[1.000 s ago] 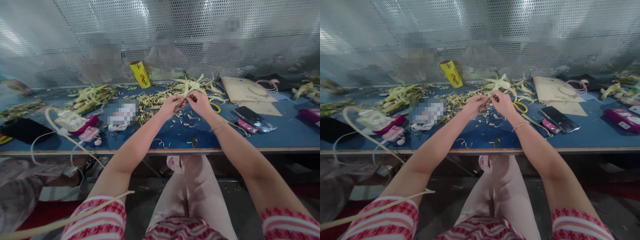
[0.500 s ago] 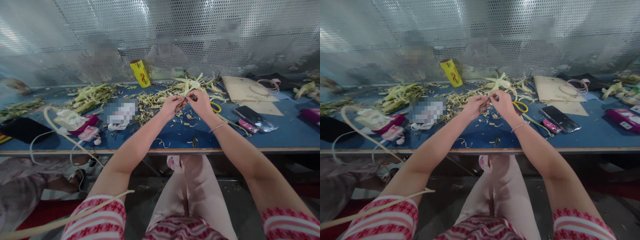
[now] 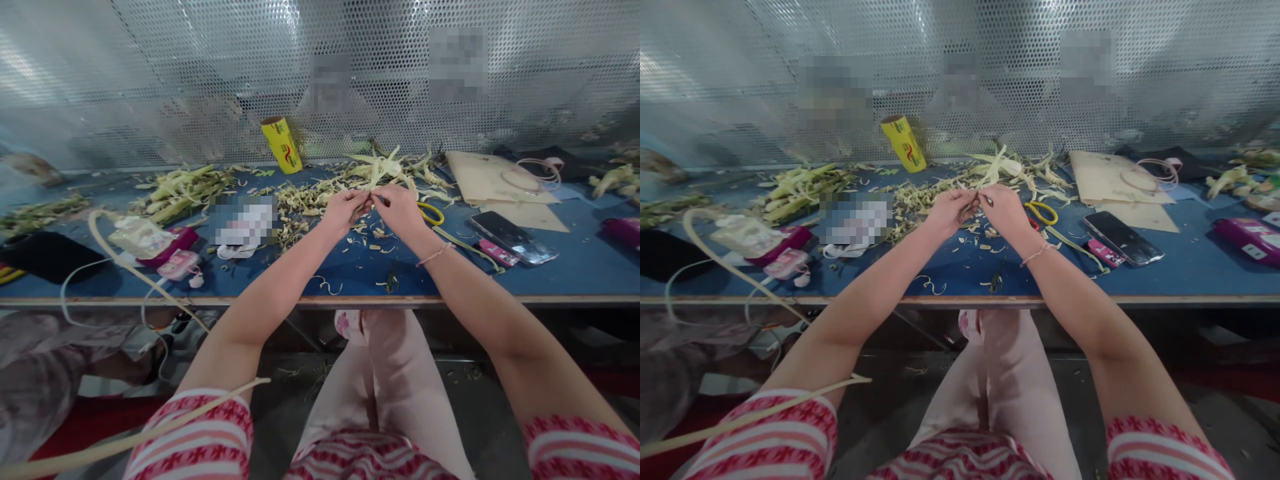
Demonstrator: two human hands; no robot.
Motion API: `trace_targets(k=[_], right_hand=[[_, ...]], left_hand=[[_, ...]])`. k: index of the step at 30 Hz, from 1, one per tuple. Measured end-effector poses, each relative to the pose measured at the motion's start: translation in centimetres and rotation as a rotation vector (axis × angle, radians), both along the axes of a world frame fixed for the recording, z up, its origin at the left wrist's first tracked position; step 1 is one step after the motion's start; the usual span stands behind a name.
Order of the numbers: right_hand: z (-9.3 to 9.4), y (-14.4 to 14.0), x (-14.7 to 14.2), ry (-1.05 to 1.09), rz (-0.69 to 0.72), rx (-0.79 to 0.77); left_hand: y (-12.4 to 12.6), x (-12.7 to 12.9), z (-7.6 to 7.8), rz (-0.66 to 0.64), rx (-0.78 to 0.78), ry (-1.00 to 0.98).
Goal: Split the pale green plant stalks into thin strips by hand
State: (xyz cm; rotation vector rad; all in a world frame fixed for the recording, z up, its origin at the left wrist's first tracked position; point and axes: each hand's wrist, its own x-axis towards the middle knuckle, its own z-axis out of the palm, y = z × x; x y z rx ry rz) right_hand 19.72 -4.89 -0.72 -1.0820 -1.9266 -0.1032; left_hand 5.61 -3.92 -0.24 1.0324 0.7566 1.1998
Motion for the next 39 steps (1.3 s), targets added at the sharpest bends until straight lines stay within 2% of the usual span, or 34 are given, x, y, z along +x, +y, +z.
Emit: trace_targets(k=[8,13,19,23,27,32,39], right_hand=[[0.1,0.3,0.2,0.032,-0.023,-0.025],[0.2,0.6,0.4,0.073,-0.017,-0.048],[0.5,0.6,0.5,0.124,0.03,-0.158],[0.5,0.7,0.4,0.184,0.098,-0.257],[0.1,1.1,0.4,0.289,0.163,-0.3],[-0.2,1.1,0.3,0.384,0.177,-0.326],[0.2,0.7,0.1,0.489,0.264,-0.489]], left_hand=[[0.1,-0.1,0.0,-0.011,-0.011,0.022],[0.5,-0.1,-0.4,0.012,0.077,0.098],[0.5,-0.3,-0.3,0.08,0.214,0.205],[0.4,-0.4,-0.1,0.108,0.244,0.276],[0.2,-0.3,-0.1,0.079,0.252,0.247],[-0.1,-0.4,0.2,0.026,0.327,0.269],[0.2,-0.7,0.1,0.03,0.419,0.335]])
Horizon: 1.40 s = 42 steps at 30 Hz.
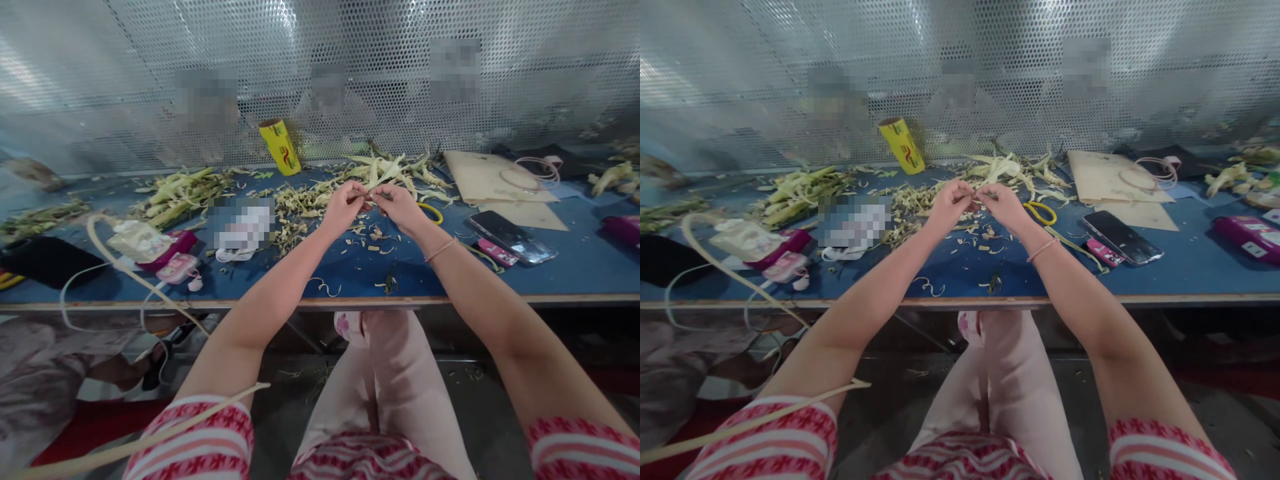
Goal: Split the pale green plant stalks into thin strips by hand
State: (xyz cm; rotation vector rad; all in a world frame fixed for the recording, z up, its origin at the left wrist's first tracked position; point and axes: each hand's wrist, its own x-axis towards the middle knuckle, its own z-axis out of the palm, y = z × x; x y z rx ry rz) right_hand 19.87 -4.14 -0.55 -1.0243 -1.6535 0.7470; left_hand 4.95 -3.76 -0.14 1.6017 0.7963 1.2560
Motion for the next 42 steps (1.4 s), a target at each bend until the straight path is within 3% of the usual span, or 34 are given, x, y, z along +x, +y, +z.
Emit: trace_targets(k=[11,18,22,26,29,34,42], right_hand=[[0.2,-0.2,0.1,0.073,0.023,-0.08],[0.1,0.0,0.3,-0.062,-0.065,0.073],[0.3,0.1,0.4,-0.196,-0.098,0.189],[0.5,0.1,0.5,-0.362,-0.131,0.193],[0.4,0.3,0.5,-0.477,-0.138,0.167],[0.2,0.5,0.6,-0.628,-0.083,0.133],[0.3,0.3,0.8,-0.726,-0.065,0.045]], left_hand=[[0.0,0.0,-0.1,-0.018,0.051,0.024],[0.8,-0.1,-0.6,0.024,0.105,0.103],[1.1,-0.3,-0.7,0.138,0.236,0.247],[1.1,-0.8,-0.6,0.238,0.458,0.521],[1.1,-1.0,-0.6,0.213,0.586,0.725],[1.2,-1.0,-0.8,0.148,0.645,0.935],[2.1,-1.2,-1.5,0.035,0.631,0.984]])
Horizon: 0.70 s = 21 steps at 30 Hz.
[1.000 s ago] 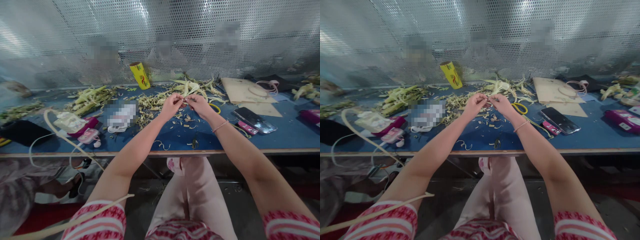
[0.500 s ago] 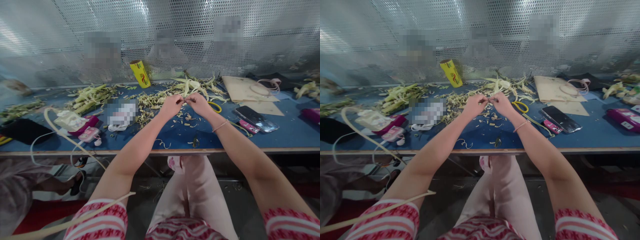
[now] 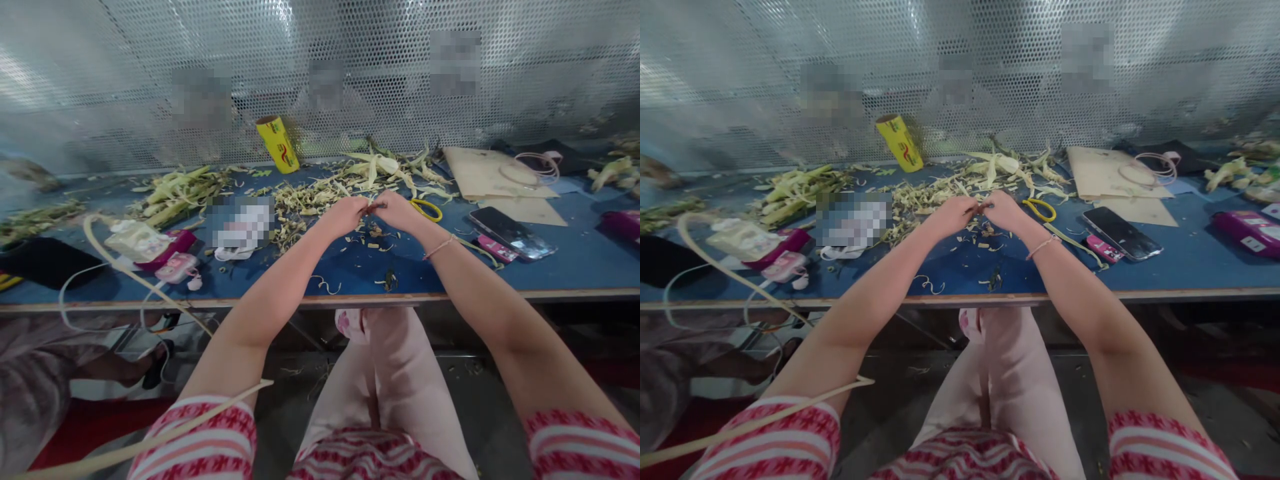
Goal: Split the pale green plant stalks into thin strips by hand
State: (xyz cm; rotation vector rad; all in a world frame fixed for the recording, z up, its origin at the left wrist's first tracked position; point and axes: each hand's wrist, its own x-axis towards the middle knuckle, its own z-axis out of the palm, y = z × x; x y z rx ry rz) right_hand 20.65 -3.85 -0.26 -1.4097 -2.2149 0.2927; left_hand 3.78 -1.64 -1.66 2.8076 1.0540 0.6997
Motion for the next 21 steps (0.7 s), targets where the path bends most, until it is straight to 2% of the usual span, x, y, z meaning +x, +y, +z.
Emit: trace_targets(k=[5,14,21], right_hand=[[0.5,-0.7,-0.1,-0.048,-0.042,-0.107],[0.5,-1.1,-0.1,-0.065,-0.128,-0.061],[-0.7,-0.4,-0.2,-0.151,-0.048,-0.072]], left_hand=[[0.4,-0.2,-0.4,0.02,-0.074,-0.053],[0.3,-0.4,-0.3,0.041,-0.143,-0.133],[0.0,-0.7,0.3,0.095,-0.289,-0.258]])
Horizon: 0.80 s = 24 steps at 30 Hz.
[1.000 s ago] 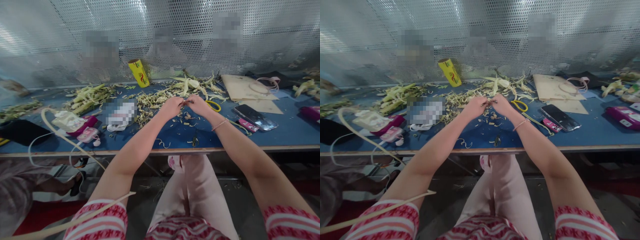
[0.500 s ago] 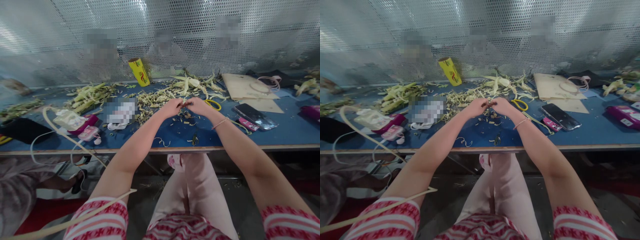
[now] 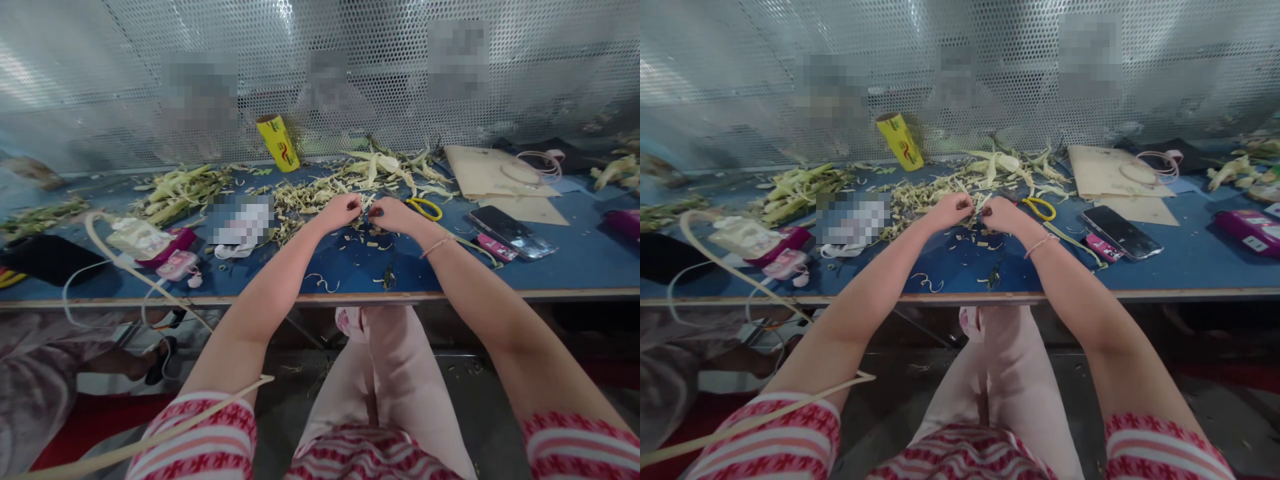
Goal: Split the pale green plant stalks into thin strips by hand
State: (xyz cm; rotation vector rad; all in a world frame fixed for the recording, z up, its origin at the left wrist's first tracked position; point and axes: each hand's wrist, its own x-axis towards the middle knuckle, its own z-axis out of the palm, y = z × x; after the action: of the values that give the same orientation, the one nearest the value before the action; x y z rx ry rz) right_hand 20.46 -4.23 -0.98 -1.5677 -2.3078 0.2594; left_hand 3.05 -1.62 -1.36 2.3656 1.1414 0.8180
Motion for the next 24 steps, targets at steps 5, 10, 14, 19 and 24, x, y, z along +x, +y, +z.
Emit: trace_targets(k=[5,10,14,19,24], right_hand=[[-0.9,0.3,-0.6,-0.045,0.014,-0.013],[-0.9,0.2,-1.1,-0.059,-0.023,-0.016],[-0.5,0.2,-0.9,-0.036,-0.041,-0.041],[-0.5,0.5,-0.2,-0.028,-0.038,0.065],[0.1,0.1,0.5,-0.02,-0.062,0.114]], left_hand=[[-0.2,0.3,0.2,-0.01,-0.159,-0.108],[0.0,0.4,0.1,-0.015,-0.203,-0.194],[-0.1,0.1,0.4,0.024,-0.169,-0.163],[0.0,-0.3,0.6,0.042,-0.066,-0.069],[0.3,-0.7,0.7,0.076,0.01,0.005]])
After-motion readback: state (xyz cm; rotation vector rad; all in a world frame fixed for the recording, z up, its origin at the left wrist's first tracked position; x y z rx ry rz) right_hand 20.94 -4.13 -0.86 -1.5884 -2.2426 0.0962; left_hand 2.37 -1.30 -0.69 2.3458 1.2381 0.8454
